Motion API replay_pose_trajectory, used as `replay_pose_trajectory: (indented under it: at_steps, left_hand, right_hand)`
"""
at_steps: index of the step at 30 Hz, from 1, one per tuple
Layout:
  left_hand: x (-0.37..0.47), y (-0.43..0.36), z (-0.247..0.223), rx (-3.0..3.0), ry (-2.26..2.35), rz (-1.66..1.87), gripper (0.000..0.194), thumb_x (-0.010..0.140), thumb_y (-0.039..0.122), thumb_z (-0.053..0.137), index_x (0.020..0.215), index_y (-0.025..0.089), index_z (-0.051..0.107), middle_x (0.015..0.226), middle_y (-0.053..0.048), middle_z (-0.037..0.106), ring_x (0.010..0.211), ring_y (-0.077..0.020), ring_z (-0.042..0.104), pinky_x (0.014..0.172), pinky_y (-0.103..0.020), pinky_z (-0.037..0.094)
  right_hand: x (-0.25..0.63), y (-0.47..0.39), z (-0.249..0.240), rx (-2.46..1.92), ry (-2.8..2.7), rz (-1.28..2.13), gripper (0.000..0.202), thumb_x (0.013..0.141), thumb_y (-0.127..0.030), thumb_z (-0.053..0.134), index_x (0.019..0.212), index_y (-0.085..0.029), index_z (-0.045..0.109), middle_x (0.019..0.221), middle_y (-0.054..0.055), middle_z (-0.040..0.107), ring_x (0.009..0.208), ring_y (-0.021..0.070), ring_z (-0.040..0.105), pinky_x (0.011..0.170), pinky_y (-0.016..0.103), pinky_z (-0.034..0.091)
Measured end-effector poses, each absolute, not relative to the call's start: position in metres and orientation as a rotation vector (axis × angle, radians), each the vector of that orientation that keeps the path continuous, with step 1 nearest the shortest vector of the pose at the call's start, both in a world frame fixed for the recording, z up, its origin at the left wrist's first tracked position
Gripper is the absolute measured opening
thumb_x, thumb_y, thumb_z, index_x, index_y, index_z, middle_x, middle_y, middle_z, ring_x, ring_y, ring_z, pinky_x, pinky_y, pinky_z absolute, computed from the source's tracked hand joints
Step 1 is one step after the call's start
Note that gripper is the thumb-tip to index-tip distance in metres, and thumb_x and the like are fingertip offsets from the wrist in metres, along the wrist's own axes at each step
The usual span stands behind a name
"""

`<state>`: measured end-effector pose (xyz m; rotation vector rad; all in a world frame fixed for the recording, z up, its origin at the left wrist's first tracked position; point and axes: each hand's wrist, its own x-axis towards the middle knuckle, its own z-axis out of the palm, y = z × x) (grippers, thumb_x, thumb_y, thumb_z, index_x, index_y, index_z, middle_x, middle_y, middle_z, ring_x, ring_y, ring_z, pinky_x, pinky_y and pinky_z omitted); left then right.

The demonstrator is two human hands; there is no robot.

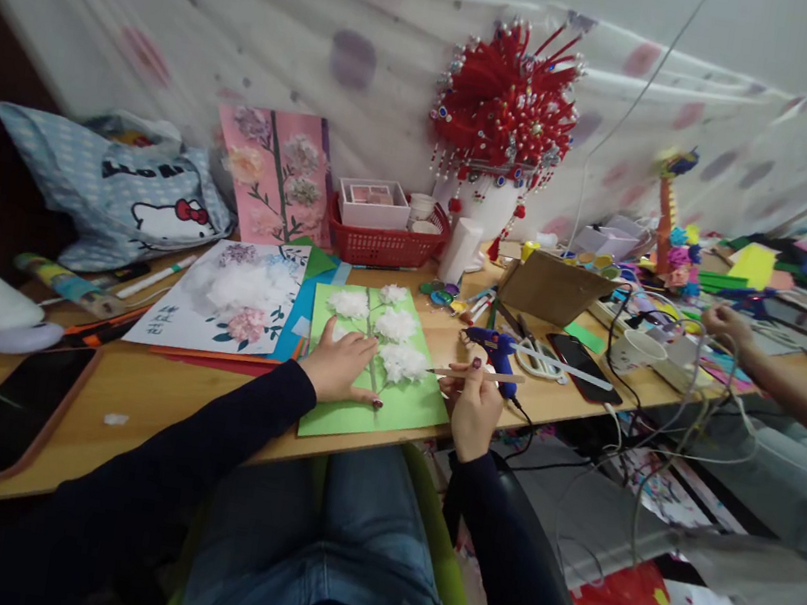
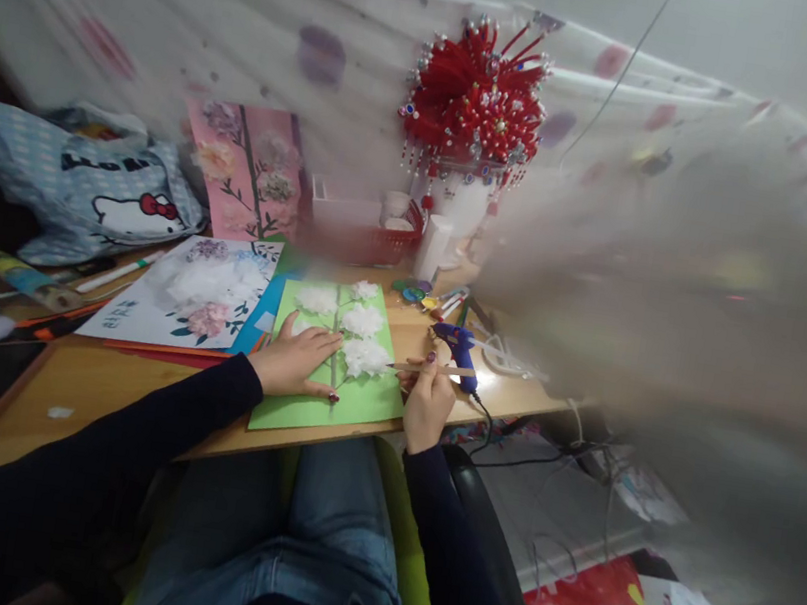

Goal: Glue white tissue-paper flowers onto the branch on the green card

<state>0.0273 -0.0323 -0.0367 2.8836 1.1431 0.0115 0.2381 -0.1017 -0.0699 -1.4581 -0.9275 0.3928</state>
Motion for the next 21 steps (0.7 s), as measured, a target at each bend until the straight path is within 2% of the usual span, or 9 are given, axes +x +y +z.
replay_pose_trajectory:
  at_steps: [3, 10, 15, 21]
  left_hand:
    - [0.027, -0.032, -0.038, 2.889, 1.141, 0.029, 0.073, 0.084, 0.065, 0.053, 0.141, 0.021, 0.045, 0.148, -0.015, 0.044, 0.134, -0.033, 0.04, 0.114, -0.063, 0.003]
    - [0.027, -0.032, -0.039, 2.879, 1.141, 0.04, 0.075, 0.084, 0.065, 0.052, 0.144, 0.021, 0.042, 0.148, -0.015, 0.045, 0.133, -0.0342, 0.041, 0.114, -0.065, 0.001]
    - [0.025, -0.032, -0.038, 2.858, 1.154, 0.003, 0.077, 0.083, 0.064, 0.056, 0.144, 0.019, 0.042, 0.151, -0.014, 0.041, 0.137, -0.0337, 0.037, 0.115, -0.063, -0.001]
    - [0.027, -0.034, -0.046, 2.862, 1.154, 0.048, 0.077, 0.084, 0.067, 0.051, 0.144, 0.019, 0.042, 0.151, -0.015, 0.041, 0.138, -0.036, 0.034, 0.113, -0.065, -0.003]
  right_hand:
    - [0.241, -0.108, -0.066, -1.456, -0.936, 0.354, 0.057, 0.09, -0.065, 0.038, 0.077, -0.017, 0.065, 0.056, 0.005, 0.067, 0.053, 0.0183, 0.064, 0.054, 0.03, 0.052]
    - [0.227, -0.12, -0.068, -1.486, -1.334, 0.272, 0.053, 0.094, -0.058, 0.035, 0.081, -0.018, 0.067, 0.063, 0.006, 0.07, 0.058, 0.0184, 0.066, 0.064, 0.031, 0.051]
    - [0.233, -0.117, -0.074, -1.554, -1.266, 0.177, 0.05, 0.096, -0.054, 0.035, 0.086, -0.016, 0.066, 0.065, 0.007, 0.07, 0.059, 0.0189, 0.067, 0.063, 0.031, 0.05]
    - [0.239, -0.117, -0.075, -1.578, -1.208, 0.208, 0.049, 0.096, -0.053, 0.035, 0.084, -0.017, 0.066, 0.065, 0.007, 0.07, 0.057, 0.018, 0.066, 0.058, 0.029, 0.051]
